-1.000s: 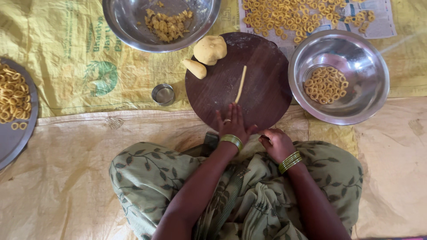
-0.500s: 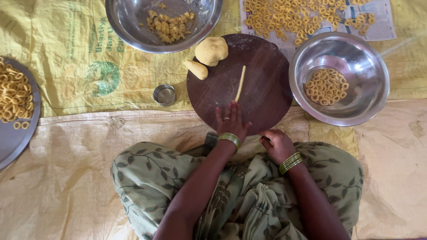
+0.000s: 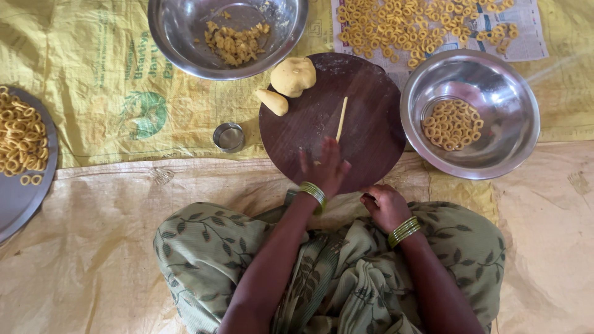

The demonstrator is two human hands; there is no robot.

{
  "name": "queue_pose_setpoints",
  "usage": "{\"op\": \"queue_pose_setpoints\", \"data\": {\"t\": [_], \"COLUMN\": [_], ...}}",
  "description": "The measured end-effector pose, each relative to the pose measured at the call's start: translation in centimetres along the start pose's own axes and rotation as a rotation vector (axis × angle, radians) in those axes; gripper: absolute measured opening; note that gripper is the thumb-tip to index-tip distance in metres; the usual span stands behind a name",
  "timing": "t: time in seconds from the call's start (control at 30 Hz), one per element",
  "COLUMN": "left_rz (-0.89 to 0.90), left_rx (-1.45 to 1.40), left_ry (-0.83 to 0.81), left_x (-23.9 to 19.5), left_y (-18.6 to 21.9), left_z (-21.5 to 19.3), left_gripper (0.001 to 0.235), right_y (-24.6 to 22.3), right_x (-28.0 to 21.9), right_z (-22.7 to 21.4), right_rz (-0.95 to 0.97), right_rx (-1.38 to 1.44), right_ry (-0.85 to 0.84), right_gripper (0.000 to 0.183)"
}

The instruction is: The person sits on the floor and rolls small pieces of dough into thin strips on a wooden board, then coils them into ring shapes and places them into a metal bowl. Additional dough pieces and finished rings are visible nearby.

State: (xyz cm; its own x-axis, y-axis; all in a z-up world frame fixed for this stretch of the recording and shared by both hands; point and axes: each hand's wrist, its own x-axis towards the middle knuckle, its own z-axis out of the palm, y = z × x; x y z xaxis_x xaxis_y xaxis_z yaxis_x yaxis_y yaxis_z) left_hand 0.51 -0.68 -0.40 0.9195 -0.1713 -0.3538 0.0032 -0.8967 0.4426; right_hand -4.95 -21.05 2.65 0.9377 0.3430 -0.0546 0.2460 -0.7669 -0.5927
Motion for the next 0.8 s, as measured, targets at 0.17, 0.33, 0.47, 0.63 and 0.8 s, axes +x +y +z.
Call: {"op": "queue_pose_setpoints", "data": {"t": [0.17,0.33,0.47,0.63,0.8], "left_rz": [-0.155,0.033,0.140,-0.185,-0.098], "left_rx": [-0.073,0.197,0.327,0.363,0.380], "left_ry": [0.323,0.227,0.085,0.146,-0.004], "left_x": [2.4,1.0,0.3,1.1,0.7], "left_y": [-5.4,-3.1,0.2,-3.2,-2.4], "left_z": [-1.8,0.9,2.3,-1.0,-1.7], "left_gripper": [0.077,0.082,0.087,0.089,0.093], "right_y": [-0.5,-0.9,-0.7,-0.1,-0.2], "right_x": [0.1,0.2,0.1,-0.3,0.1], "right_z": [-0.4,-0.7,-0.6,-0.4,-0.2], "right_rz": [0.016,-0.010,-0.065,-0.053,-0.046], "right_rx": [0.047,0.035,0.035,0.066,0.060], "right_ry": [-0.011,0.008,0.028,0.034,0.011], "right_gripper": [0.021,0.021,0.022,0.022,0.022]}}
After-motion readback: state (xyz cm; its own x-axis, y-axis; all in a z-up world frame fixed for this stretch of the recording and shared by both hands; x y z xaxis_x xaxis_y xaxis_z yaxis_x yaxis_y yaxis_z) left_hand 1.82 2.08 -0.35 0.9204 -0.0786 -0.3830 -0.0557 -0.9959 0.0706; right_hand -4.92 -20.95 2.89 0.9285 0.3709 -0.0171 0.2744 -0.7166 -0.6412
